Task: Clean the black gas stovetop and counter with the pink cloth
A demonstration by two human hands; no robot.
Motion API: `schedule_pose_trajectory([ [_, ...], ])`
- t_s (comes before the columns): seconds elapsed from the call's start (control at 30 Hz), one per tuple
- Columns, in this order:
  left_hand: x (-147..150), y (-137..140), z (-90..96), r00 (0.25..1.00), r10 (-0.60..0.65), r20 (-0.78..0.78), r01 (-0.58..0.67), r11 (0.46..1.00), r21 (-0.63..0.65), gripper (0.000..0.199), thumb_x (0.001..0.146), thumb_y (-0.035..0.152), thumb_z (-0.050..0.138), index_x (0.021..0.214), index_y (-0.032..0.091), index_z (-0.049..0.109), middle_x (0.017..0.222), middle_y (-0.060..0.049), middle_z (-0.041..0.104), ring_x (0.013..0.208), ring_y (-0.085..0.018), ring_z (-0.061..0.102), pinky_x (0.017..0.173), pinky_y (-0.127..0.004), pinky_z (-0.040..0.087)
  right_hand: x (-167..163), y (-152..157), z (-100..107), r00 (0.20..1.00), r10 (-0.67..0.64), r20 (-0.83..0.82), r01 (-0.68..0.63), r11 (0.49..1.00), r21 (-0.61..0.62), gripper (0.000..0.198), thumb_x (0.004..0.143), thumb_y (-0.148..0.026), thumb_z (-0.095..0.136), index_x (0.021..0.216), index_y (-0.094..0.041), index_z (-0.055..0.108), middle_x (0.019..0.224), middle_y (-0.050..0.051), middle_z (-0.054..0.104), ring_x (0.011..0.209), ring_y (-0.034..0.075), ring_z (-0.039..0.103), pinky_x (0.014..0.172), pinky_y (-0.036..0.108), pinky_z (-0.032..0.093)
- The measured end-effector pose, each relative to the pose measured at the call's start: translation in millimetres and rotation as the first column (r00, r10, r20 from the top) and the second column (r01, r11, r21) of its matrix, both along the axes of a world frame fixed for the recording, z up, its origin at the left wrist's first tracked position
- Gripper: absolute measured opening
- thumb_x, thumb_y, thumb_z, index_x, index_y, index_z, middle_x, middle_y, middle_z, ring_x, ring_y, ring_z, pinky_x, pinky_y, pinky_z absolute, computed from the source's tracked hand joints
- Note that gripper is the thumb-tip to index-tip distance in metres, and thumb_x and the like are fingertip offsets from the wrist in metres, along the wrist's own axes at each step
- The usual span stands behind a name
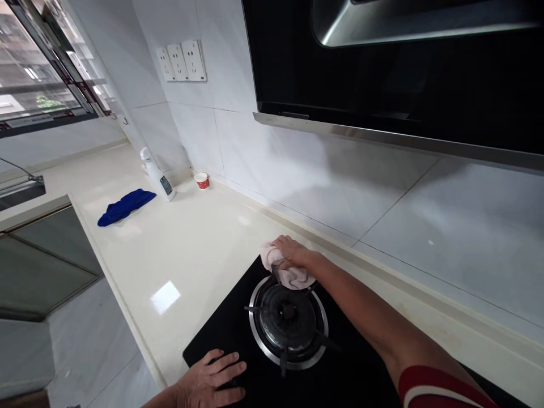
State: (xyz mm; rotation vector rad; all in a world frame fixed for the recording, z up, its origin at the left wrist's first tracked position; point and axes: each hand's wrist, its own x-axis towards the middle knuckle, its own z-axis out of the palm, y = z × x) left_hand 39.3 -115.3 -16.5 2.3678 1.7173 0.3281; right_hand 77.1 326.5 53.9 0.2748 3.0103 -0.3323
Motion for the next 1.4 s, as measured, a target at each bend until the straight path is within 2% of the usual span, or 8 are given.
schedule_pose_trajectory([
  [0.2, 1, 4, 5.3, 1.000, -0.006, -0.007, 0.006, 1.000, 0.009, 0.071, 0.076, 0.031, 0.063, 0.143, 0.036, 0.040, 0.157, -0.001, 0.039, 0.141, -0.032, 0.040, 0.112, -0.051, 0.033, 78, 35, -2, 0.986, -0.158, 0.046, 0.156, 0.986, 0.052, 0.081, 0.062, -0.027, 0.083, 0.136, -0.018, 0.050, 0.127, 0.011, 0.052, 0.118, 0.027, 0.047, 0.099, 0.034, 0.037],
  [0.33, 3, 5, 5.6, 1.000, 0.013, -0.026, -0.010, 0.996, 0.092, 0.067, 0.075, 0.030, 0.063, 0.139, 0.036, 0.045, 0.156, -0.001, 0.042, 0.139, -0.031, 0.043, 0.111, -0.049, 0.033, 143, 30, -3, 0.955, -0.295, 0.043, 0.288, 0.950, 0.118, 0.072, 0.068, -0.023, 0.077, 0.135, -0.012, 0.052, 0.126, 0.016, 0.053, 0.117, 0.030, 0.047, 0.100, 0.037, 0.037],
  [0.53, 7, 6, 3.1, 0.997, 0.036, -0.070, -0.024, 0.986, 0.164, 0.063, 0.074, 0.026, 0.061, 0.136, 0.035, 0.050, 0.156, -0.001, 0.042, 0.138, -0.030, 0.043, 0.110, -0.049, 0.033, 210, -38, -13, 0.899, -0.437, -0.004, 0.433, 0.889, 0.146, 0.065, 0.082, -0.034, 0.065, 0.144, -0.026, 0.045, 0.144, 0.014, 0.044, 0.127, 0.034, 0.040, 0.104, 0.045, 0.034],
  [0.67, 9, 6, -0.9, 0.993, 0.104, -0.062, -0.093, 0.983, 0.158, 0.058, 0.076, 0.026, 0.061, 0.133, 0.035, 0.051, 0.154, -0.001, 0.044, 0.139, -0.031, 0.041, 0.111, -0.052, 0.030, 248, -97, -31, 0.870, -0.492, -0.028, 0.492, 0.862, 0.121, 0.073, 0.076, -0.019, 0.062, 0.146, -0.032, 0.043, 0.154, 0.006, 0.036, 0.137, 0.031, 0.032, 0.112, 0.044, 0.027],
  [0.8, 2, 7, -2.0, 0.997, 0.023, -0.076, -0.012, 0.990, 0.139, 0.061, 0.079, 0.029, 0.062, 0.137, 0.036, 0.048, 0.155, -0.002, 0.042, 0.139, -0.030, 0.042, 0.110, -0.049, 0.032, 280, -126, -41, 0.860, -0.508, -0.039, 0.510, 0.859, 0.050, 0.070, 0.073, -0.017, 0.059, 0.141, -0.031, 0.049, 0.147, 0.007, 0.044, 0.128, 0.031, 0.042, 0.105, 0.041, 0.034],
  [1.0, -2, 8, -6.8, 0.995, 0.012, -0.098, 0.005, 0.984, 0.176, 0.063, 0.077, 0.030, 0.063, 0.138, 0.035, 0.047, 0.156, -0.002, 0.040, 0.139, -0.031, 0.041, 0.109, -0.050, 0.034, 254, -103, -25, 0.768, -0.638, -0.050, 0.639, 0.762, 0.104, 0.055, 0.082, -0.042, 0.063, 0.134, -0.026, 0.055, 0.122, 0.011, 0.056, 0.111, 0.031, 0.051, 0.090, 0.039, 0.040],
  [1.2, -1, 7, -11.6, 0.995, 0.024, -0.099, -0.006, 0.985, 0.173, 0.064, 0.075, 0.028, 0.063, 0.137, 0.034, 0.047, 0.155, -0.002, 0.042, 0.139, -0.032, 0.041, 0.109, -0.052, 0.033, 206, -79, -14, 0.872, -0.484, -0.077, 0.490, 0.868, 0.085, 0.056, 0.084, -0.040, 0.064, 0.137, -0.030, 0.051, 0.137, 0.007, 0.052, 0.122, 0.028, 0.045, 0.096, 0.039, 0.036],
  [1.4, -1, 7, -10.1, 0.994, 0.024, -0.109, -0.008, 0.989, 0.150, 0.066, 0.073, 0.025, 0.062, 0.137, 0.034, 0.047, 0.156, -0.003, 0.041, 0.141, -0.032, 0.039, 0.108, -0.052, 0.032, 176, -58, -15, 0.836, -0.534, -0.130, 0.547, 0.831, 0.104, 0.053, 0.087, -0.028, 0.058, 0.139, -0.029, 0.049, 0.140, 0.006, 0.052, 0.124, 0.027, 0.045, 0.101, 0.039, 0.034],
])
